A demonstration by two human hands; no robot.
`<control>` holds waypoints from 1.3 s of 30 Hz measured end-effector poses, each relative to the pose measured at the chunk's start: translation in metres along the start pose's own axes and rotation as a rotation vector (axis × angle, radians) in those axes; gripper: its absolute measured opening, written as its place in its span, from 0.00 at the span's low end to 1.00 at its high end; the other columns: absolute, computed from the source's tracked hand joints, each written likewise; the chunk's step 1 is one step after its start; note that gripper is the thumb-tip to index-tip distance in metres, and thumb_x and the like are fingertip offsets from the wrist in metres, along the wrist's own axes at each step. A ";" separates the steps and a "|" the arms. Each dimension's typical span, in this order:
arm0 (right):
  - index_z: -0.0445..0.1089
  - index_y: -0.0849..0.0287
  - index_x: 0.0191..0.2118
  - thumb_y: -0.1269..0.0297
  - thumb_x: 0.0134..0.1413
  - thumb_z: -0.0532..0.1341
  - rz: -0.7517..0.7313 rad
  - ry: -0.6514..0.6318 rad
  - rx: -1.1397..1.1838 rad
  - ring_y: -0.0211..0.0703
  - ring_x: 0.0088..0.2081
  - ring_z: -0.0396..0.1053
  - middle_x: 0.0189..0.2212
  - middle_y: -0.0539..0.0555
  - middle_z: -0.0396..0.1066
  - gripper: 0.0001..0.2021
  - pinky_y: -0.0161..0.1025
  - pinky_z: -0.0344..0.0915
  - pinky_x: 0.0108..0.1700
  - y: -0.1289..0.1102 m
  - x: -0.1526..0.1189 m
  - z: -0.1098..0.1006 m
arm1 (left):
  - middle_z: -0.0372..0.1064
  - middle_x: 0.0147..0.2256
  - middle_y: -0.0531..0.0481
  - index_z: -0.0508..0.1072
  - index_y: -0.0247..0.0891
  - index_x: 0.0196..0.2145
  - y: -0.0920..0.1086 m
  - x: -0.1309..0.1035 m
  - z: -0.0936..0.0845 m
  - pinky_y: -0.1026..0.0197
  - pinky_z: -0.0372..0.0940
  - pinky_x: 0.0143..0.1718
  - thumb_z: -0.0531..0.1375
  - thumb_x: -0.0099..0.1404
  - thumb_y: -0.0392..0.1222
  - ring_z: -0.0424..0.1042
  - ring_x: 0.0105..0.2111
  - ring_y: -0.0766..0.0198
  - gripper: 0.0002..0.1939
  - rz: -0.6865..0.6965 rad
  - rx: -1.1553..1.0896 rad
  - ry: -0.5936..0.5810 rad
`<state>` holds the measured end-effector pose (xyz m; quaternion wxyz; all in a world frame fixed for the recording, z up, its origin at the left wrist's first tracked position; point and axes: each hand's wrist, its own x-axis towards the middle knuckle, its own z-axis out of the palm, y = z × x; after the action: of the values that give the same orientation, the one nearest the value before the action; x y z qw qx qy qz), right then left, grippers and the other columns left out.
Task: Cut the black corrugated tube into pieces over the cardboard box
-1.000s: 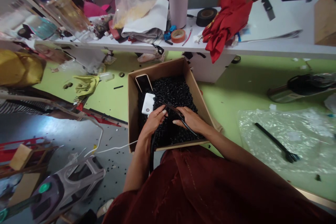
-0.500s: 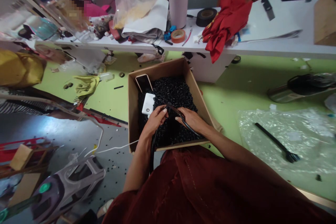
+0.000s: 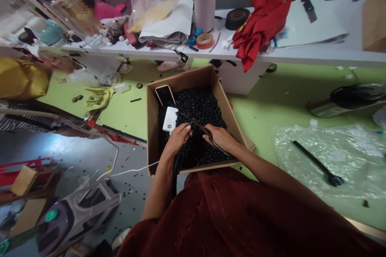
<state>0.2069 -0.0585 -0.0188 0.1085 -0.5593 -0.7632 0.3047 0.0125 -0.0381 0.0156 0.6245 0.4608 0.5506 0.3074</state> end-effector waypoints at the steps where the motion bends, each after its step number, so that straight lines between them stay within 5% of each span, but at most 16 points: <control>1: 0.63 0.57 0.44 0.62 0.59 0.53 0.003 -0.005 -0.008 0.44 0.36 0.70 0.36 0.55 0.73 0.10 0.35 0.58 0.36 0.000 0.000 0.000 | 0.63 0.25 0.53 0.71 0.33 0.38 0.000 0.000 0.000 0.68 0.45 0.17 0.61 0.57 0.52 0.54 0.18 0.75 0.18 0.000 0.006 0.004; 12: 0.63 0.56 0.43 0.60 0.59 0.53 0.076 -0.037 -0.076 0.44 0.33 0.72 0.33 0.54 0.75 0.09 0.34 0.53 0.31 -0.004 0.000 -0.002 | 0.62 0.23 0.55 0.68 0.34 0.31 -0.004 0.005 -0.003 0.68 0.44 0.16 0.60 0.57 0.50 0.52 0.17 0.76 0.14 -0.015 0.030 0.077; 22: 0.62 0.56 0.48 0.53 0.63 0.49 0.146 0.021 -0.101 0.48 0.33 0.73 0.33 0.56 0.75 0.15 0.36 0.56 0.31 -0.003 0.000 -0.001 | 0.63 0.27 0.53 0.71 0.31 0.43 -0.001 0.001 -0.008 0.69 0.45 0.16 0.63 0.54 0.47 0.55 0.18 0.77 0.22 -0.020 -0.172 0.032; 32: 0.59 0.58 0.54 0.51 0.58 0.57 0.049 0.027 0.122 0.48 0.44 0.70 0.45 0.59 0.71 0.22 0.38 0.61 0.40 0.003 0.002 0.006 | 0.62 0.26 0.55 0.72 0.33 0.42 -0.001 0.000 -0.007 0.69 0.44 0.16 0.64 0.55 0.52 0.53 0.17 0.77 0.23 0.027 -0.211 0.061; 39: 0.60 0.59 0.53 0.50 0.56 0.59 -0.038 -0.008 0.162 0.48 0.43 0.68 0.44 0.59 0.69 0.24 0.41 0.62 0.43 -0.002 -0.001 0.002 | 0.64 0.28 0.54 0.72 0.34 0.44 -0.004 0.001 -0.009 0.68 0.48 0.17 0.64 0.55 0.50 0.56 0.19 0.76 0.22 0.060 -0.180 0.062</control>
<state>0.2048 -0.0607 -0.0197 0.1561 -0.5331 -0.7470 0.3653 0.0039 -0.0364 0.0115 0.6367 0.4093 0.5256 0.3883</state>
